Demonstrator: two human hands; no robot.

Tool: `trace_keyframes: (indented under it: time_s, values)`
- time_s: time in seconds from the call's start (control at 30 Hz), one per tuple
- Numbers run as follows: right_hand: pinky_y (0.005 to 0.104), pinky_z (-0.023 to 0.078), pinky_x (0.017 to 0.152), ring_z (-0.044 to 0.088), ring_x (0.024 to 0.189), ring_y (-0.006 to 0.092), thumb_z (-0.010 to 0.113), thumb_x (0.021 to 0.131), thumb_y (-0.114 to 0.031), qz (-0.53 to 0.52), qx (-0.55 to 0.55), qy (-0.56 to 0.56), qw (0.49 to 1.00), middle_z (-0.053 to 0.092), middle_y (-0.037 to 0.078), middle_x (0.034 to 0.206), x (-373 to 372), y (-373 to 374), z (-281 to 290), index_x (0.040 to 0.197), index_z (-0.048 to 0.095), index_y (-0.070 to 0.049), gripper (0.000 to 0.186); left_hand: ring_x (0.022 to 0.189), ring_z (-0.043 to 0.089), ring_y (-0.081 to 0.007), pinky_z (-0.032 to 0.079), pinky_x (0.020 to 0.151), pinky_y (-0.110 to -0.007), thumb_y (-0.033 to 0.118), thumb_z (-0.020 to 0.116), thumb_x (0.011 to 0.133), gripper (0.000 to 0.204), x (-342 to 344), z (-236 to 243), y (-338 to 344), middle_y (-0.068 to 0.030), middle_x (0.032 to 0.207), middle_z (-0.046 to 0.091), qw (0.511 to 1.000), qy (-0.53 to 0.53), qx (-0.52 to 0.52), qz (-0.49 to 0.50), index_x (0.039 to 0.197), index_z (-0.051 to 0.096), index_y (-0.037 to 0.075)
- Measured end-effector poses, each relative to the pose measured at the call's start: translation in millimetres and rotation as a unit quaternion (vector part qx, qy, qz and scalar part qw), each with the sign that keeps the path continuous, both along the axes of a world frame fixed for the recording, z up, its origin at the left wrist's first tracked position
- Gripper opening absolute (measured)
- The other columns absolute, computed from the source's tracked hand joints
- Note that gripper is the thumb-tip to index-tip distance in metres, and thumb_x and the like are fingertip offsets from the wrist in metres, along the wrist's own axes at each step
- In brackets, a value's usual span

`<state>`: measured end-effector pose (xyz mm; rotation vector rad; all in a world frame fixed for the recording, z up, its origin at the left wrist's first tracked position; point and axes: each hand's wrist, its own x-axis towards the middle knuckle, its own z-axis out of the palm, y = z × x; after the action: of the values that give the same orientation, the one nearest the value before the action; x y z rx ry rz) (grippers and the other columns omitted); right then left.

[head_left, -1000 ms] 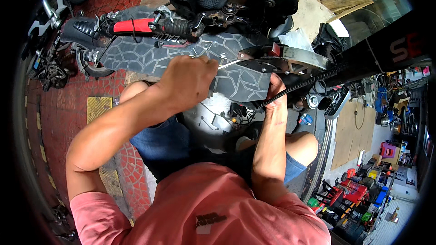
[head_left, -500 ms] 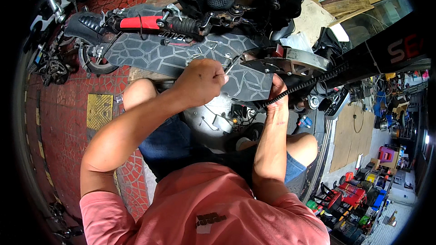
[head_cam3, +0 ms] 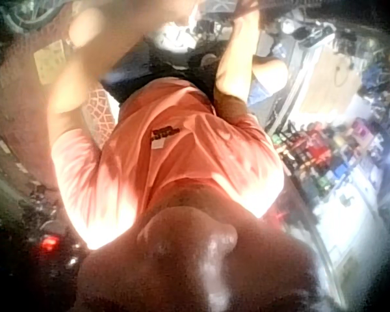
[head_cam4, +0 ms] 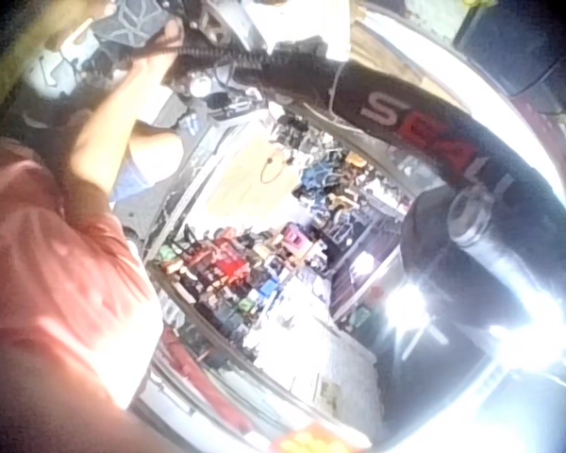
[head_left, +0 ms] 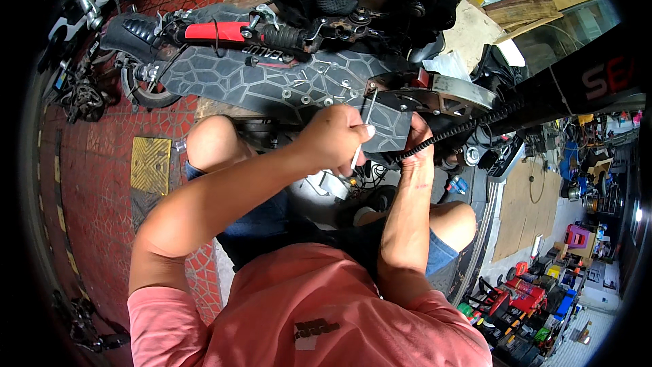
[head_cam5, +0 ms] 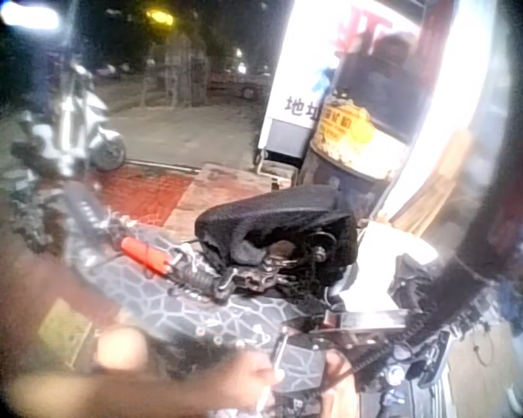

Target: The person is repairing an electric scooter in a workshop. They use a screwdriver to tighten screws on the rear wheel assembly and the central body panel while sitting on the floor.

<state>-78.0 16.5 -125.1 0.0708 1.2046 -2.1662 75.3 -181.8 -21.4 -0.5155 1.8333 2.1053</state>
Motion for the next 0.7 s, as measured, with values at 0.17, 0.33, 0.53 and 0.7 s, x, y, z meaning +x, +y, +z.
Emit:
trace_keyframes:
  time_s: [0.17,0.33,0.53,0.7]
  values:
    - [0.0402,0.061,0.092,0.074,0.102,0.0296,0.062,0.089,-0.01,-0.005,-0.012,-0.008,1.0,0.075,0.019,0.112,0.6,0.5,-1.9,0.116,0.071,0.007,0.033,0.041,0.057,-0.0159,0.044,0.037,-0.029,0.022,0.054,0.108,0.025,-2.5,-10.3,16.4,-0.0127,0.068,0.066,0.998,0.004,0.058,0.022,0.102,0.059,-0.002]
    - [0.0406,0.061,0.093,0.074,0.103,0.0295,0.063,0.089,-0.009,0.01,0.002,0.058,0.998,0.075,0.019,0.113,-8.6,10.6,-20.4,0.116,0.07,0.007,0.032,0.053,0.063,-0.0278,0.05,0.054,-0.043,0.021,0.058,0.103,0.024,2.5,-25.2,-8.9,-0.0162,0.065,0.065,0.946,0.194,-0.257,-0.021,0.109,0.059,-0.002]
    - [0.0398,0.062,0.093,0.075,0.105,0.0283,0.06,0.092,-0.006,-0.006,-0.022,0.027,0.999,0.074,0.02,0.117,-0.5,-6.1,3.9,0.12,0.069,0.009,0.032,0.064,0.068,-0.0431,0.053,0.063,-0.054,0.012,0.061,0.091,0.053,4.4,-1.7,14.6,-0.0202,0.069,0.068,0.837,0.237,-0.492,0.034,0.142,0.054,-0.002]
    - [0.0328,0.064,0.075,0.076,0.09,0.0235,0.058,0.094,-0.006,-0.034,-0.015,-0.013,0.999,0.076,0.017,0.108,8.0,-8.6,10.3,0.118,0.069,0.008,0.03,0.058,0.067,-0.0383,0.054,0.059,-0.051,0.011,0.063,0.087,0.056,-10.0,-18.3,24.3,-0.0169,0.064,0.067,0.776,0.248,-0.58,0.035,0.139,0.057,-0.009]
